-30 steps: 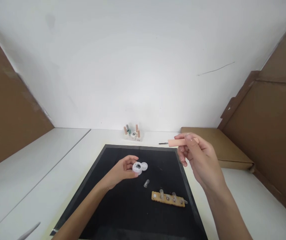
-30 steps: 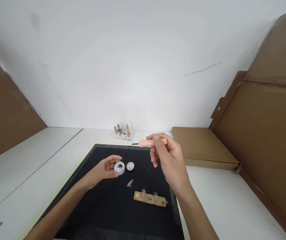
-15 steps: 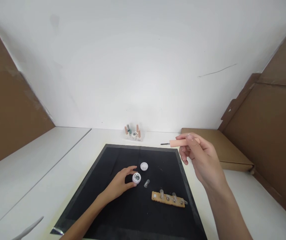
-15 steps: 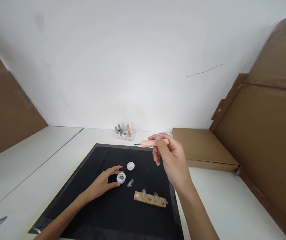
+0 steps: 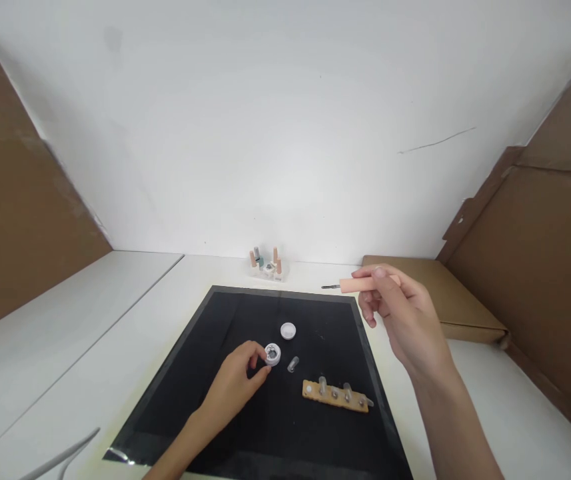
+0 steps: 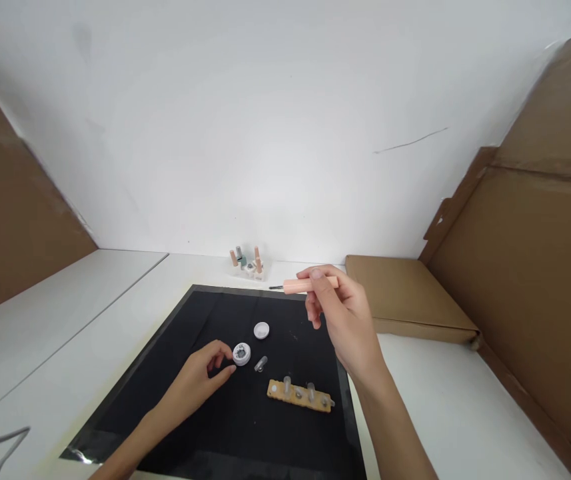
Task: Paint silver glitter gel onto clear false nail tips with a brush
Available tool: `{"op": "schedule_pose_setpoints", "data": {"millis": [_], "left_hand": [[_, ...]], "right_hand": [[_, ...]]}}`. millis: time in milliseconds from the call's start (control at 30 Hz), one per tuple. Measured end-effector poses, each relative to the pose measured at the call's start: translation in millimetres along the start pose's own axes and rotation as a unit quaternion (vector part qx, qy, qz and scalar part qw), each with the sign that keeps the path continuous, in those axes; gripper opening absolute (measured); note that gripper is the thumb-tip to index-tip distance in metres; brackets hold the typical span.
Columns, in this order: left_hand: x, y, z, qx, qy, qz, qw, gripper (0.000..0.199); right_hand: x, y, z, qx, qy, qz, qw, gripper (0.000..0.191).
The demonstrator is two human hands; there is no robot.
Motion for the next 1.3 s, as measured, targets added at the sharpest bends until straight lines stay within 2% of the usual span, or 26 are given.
{"op": "schedule_pose_setpoints", "data": {"millis": [233,400,700,933,1133,1300], "left_hand": [[-20,-36.9,14,0.046,0.054,-0.029,0.997,0.024],[-20,-51.5,22,0.089,0.068,-0.034,0.993,0.033],[-14,-61.3,31,0.138,0.075,-0.038,0.987,0.037],[-10,-68.6,32,0.145,0.098,-0.011,0.985,0.029],[-13,-66.9,31,0.106,0.096,0.019,0.989,0.025],[-16,-57.5,36,0.024,0.074,0.067,0.995,0.028]], "right_hand": [[-3,-1,0,0.0,0.0,-0.014,1.0,0.031],[-6,-2,-1,0.0,0.001,-0.029,1.0,0.03],[-14,-3,-2,0.008,0.013,-0.049,0.999,0.03],[-19,-4,-3,0.014,0.018,-0.062,0.998,0.031],[-25,-6,-4,0.019,0.022,-0.07,0.997,0.029],[-29,-3,-7,0.018,0.029,-0.067,0.997,0.029]]}}
Point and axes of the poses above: each hand's wrist, its own x-axis towards the middle knuckle, its own y-axis out of the back of the hand, z = x × y, the point moved 2 cm from there along x, towards the middle knuckle, and after that the axes turned 9 degrees about -y, right-handed, at the moved point
